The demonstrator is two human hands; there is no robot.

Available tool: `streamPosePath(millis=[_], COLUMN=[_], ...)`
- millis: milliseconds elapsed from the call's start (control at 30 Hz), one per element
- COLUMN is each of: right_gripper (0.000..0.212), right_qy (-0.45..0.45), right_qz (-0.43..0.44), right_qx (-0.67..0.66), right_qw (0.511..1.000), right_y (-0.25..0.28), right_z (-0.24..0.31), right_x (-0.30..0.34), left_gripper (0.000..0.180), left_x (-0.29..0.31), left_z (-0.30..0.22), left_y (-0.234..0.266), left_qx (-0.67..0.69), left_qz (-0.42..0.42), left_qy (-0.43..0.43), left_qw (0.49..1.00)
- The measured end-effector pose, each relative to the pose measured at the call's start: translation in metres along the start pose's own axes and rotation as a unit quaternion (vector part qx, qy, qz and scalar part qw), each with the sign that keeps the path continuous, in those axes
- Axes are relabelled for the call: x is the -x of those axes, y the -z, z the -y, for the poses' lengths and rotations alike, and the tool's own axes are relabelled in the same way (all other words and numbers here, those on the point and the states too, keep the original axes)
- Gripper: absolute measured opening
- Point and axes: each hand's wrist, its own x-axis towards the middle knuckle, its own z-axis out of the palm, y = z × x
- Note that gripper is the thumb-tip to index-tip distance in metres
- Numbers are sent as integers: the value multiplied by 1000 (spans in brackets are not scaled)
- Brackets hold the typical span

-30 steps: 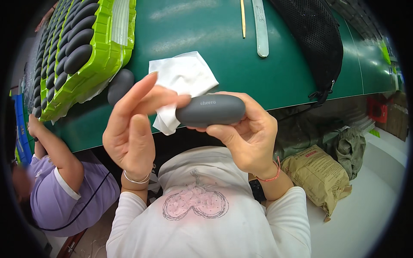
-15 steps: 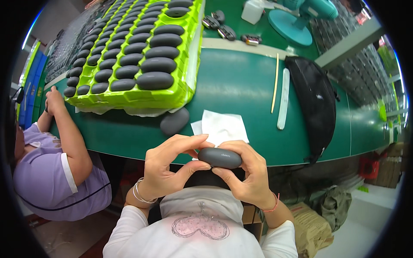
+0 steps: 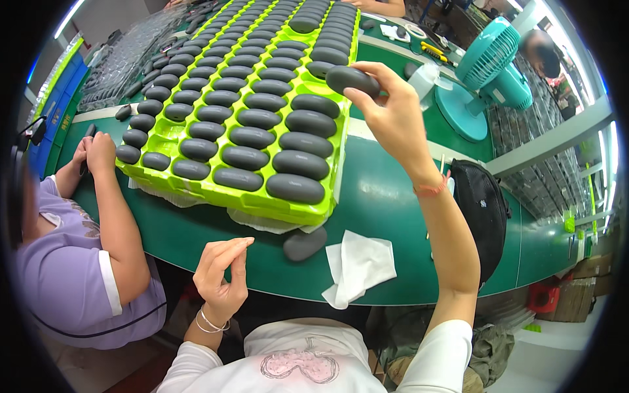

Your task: The person wipes the interior of a gray charging case with a white tissue, then closes it and places it into a green tray. They repeat this process with a second case, wiping the interior and exterior before closing and placing it in the tray.

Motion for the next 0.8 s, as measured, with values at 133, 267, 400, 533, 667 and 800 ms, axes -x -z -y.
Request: streamPosePath(millis=[133, 267, 400, 533, 667, 800], right_gripper=[30, 30, 27, 22, 19, 26], right_qy=[14, 22, 14, -10, 112, 197], right_qz=[28, 76, 101, 94, 57, 148], right_qx=[16, 33, 15, 29, 168, 320], right_qw=[999, 996, 995, 995, 978, 915], right_y=[-18, -24, -33, -29, -21, -22], right_z=[-21, -23, -29, -30, -36, -52], right_x=[-26, -30, -29, -33, -58, -83], left_gripper=[19, 19, 19, 20, 20, 21], left_x=[2, 3, 2, -1, 0, 1], left_z=[16, 20, 22, 20, 21, 22], left_y=[0, 3, 7, 10, 8, 3], left_qx=[-10, -2, 6, 9, -2, -7], left_qz=[-7, -13, -19, -25, -25, -29], left_qy=[26, 42, 48, 47, 48, 45], left_qw=[1000, 999, 999, 999, 999, 999])
